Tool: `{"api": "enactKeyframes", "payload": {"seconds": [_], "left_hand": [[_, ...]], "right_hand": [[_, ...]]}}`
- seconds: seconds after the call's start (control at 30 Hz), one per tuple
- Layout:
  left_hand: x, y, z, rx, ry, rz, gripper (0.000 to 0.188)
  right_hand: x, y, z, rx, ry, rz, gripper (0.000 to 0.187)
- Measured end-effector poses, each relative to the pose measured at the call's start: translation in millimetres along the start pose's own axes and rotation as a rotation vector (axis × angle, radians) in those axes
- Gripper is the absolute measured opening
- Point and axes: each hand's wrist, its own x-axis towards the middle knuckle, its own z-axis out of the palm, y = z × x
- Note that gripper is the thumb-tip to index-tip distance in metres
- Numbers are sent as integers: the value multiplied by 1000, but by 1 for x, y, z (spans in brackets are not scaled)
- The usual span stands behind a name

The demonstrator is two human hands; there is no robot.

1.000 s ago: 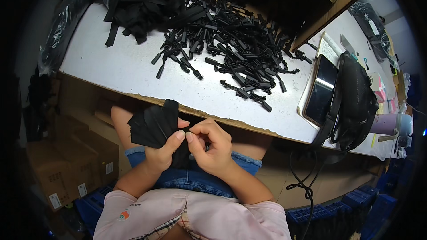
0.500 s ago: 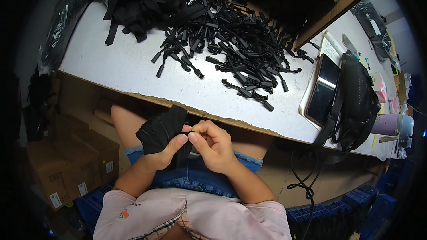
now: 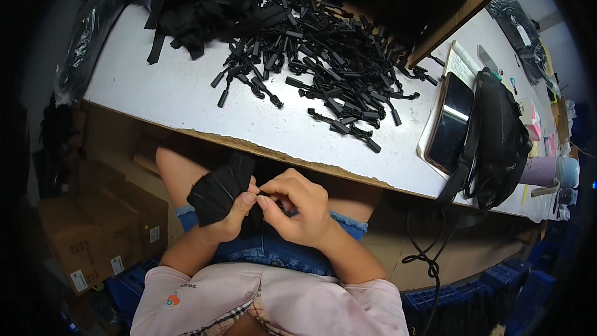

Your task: The person sits on the floor and assembles black fabric straps by inserting small black plastic clips into the ends of the straps. The person picks up a strap, selects a clip from a pile on the table, and pushes the clip into the strap's opening, repeating this process for multiple straps.

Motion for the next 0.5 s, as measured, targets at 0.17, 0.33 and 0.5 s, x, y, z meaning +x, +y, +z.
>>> {"api": "enactKeyframes", "payload": {"seconds": [0.17, 0.33, 0.5], "left_hand": [[-1, 3, 3, -286, 122, -218, 10], [9, -8, -8, -393, -2, -295, 11], [4, -10, -2, -498, -141, -297, 19]], "right_hand": [[2, 3, -4, 132, -323, 169, 9], [6, -2, 2, -226, -118, -24, 17], [37, -15, -1, -496, -39, -229, 32]]}}
